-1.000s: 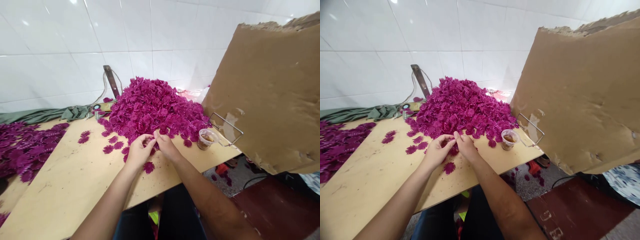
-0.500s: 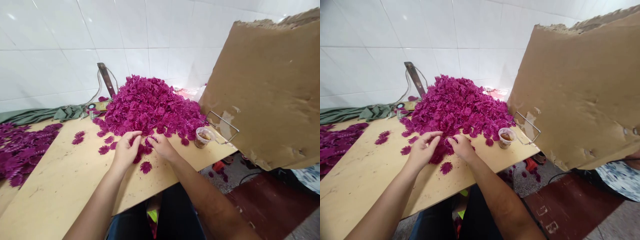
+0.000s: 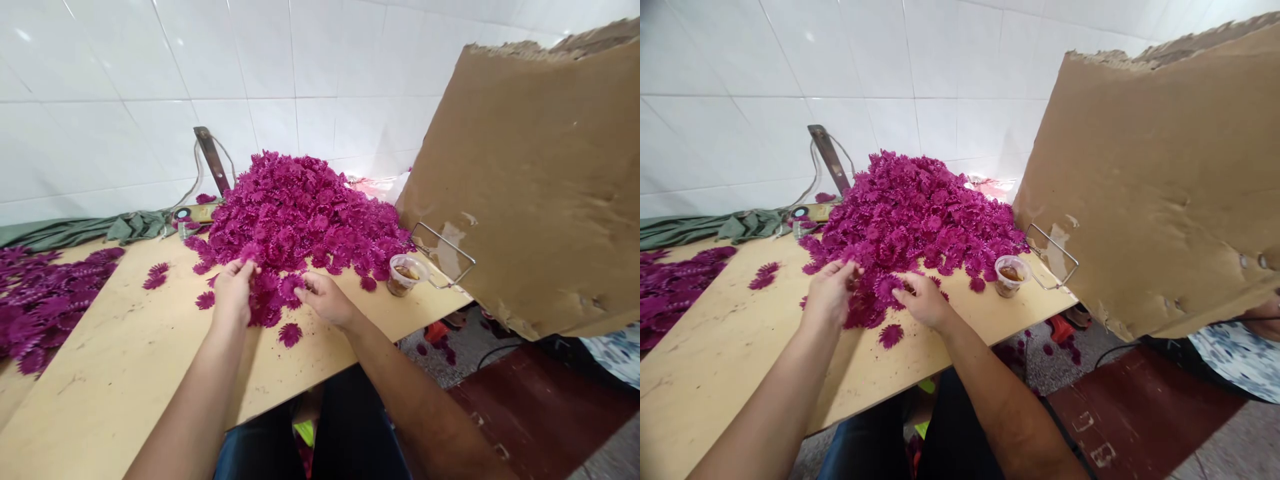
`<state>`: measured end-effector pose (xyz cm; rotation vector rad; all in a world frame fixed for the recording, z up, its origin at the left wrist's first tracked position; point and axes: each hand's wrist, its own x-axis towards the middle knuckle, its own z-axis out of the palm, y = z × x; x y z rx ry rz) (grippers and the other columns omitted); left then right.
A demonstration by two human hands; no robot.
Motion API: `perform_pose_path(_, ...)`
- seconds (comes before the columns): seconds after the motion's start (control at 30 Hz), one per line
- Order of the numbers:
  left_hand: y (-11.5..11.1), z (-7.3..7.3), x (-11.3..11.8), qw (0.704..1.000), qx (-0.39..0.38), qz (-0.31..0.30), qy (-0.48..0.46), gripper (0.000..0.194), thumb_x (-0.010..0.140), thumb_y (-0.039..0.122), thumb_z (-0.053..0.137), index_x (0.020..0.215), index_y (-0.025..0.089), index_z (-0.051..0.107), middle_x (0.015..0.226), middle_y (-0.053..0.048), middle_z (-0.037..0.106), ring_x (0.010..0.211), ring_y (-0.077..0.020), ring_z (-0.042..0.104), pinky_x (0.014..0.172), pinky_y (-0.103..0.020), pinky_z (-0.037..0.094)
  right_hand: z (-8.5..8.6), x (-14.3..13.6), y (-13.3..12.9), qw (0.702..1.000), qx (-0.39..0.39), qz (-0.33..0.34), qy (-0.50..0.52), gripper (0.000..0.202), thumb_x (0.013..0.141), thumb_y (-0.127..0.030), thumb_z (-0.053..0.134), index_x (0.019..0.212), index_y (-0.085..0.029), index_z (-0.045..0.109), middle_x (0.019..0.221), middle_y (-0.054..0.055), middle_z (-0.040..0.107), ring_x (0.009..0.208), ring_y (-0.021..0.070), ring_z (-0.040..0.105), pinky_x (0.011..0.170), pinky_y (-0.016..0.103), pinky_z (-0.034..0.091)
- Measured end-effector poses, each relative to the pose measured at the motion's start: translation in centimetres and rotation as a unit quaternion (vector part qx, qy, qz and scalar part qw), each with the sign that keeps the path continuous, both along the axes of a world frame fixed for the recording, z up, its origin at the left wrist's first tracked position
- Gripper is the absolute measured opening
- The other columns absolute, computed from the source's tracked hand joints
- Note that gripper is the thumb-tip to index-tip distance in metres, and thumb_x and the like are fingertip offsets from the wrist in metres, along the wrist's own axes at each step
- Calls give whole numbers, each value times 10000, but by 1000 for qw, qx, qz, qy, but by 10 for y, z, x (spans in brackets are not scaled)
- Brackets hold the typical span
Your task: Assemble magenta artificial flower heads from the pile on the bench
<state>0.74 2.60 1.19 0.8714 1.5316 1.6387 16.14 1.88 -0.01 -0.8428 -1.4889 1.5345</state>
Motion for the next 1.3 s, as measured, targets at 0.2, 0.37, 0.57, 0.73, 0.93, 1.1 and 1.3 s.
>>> perform_pose_path(0.2,-8,-1,-3,960,-2,5,279,417,555,126,549,966,163,602,1066,-104,547,991,-235,535,883,-395,423,7,1,2,999,-33,-12,-22,103,698,-251,523,706,-153,555,666,-16,523,615,90,463,630,247,388)
perform_pose_path(0.37,-29,0,17,947,47,-134,289,293,685,328,543,909,178,659,952,-75,645,908,-219,581,883,-388,430,0,-4,7,994,29,-80,-65,239,724,-306,468,533,-175,408,516,-55,358,517,73,335,524,239,280)
perform_pose_path(0.57,-31,5,25,974,-57,-207,70,294,495,358,704,705,154,677,717,-45,687,664,-166,594,704,-317,468,-4,-2,8,993,87,-66,-53,351,757,-418,445,512,-192,336,500,-61,300,491,68,294,495,243,251)
perform_pose_path(0.73,-23,11,21,993,-35,-112,-30,280,404,330,739,563,148,598,506,19,591,495,-100,506,562,-253,432,0,-4,1,997,70,-36,3,264,724,-390,535,614,-175,427,579,-54,379,544,67,354,532,224,329)
perform_pose_path(0.93,-20,17,21,995,16,-98,16,273,463,309,721,628,161,562,532,36,564,500,-90,493,524,-224,407,5,-8,-3,996,-49,-33,61,253,653,-354,650,718,-177,481,669,-35,508,609,80,496,607,241,460)
perform_pose_path(1.1,-32,16,30,973,14,-160,164,148,543,217,644,686,185,624,629,5,627,594,-138,559,598,-261,444,5,-9,-2,993,-100,-49,26,264,678,-373,640,714,-161,486,628,-19,540,566,81,525,537,225,461)
perform_pose_path(1.3,-23,13,16,992,-15,-100,71,180,499,277,683,597,162,587,504,29,553,479,-98,467,519,-235,385,1,-6,-4,996,-31,-86,20,109,710,-239,573,697,-165,494,565,-53,488,498,65,453,526,229,411)
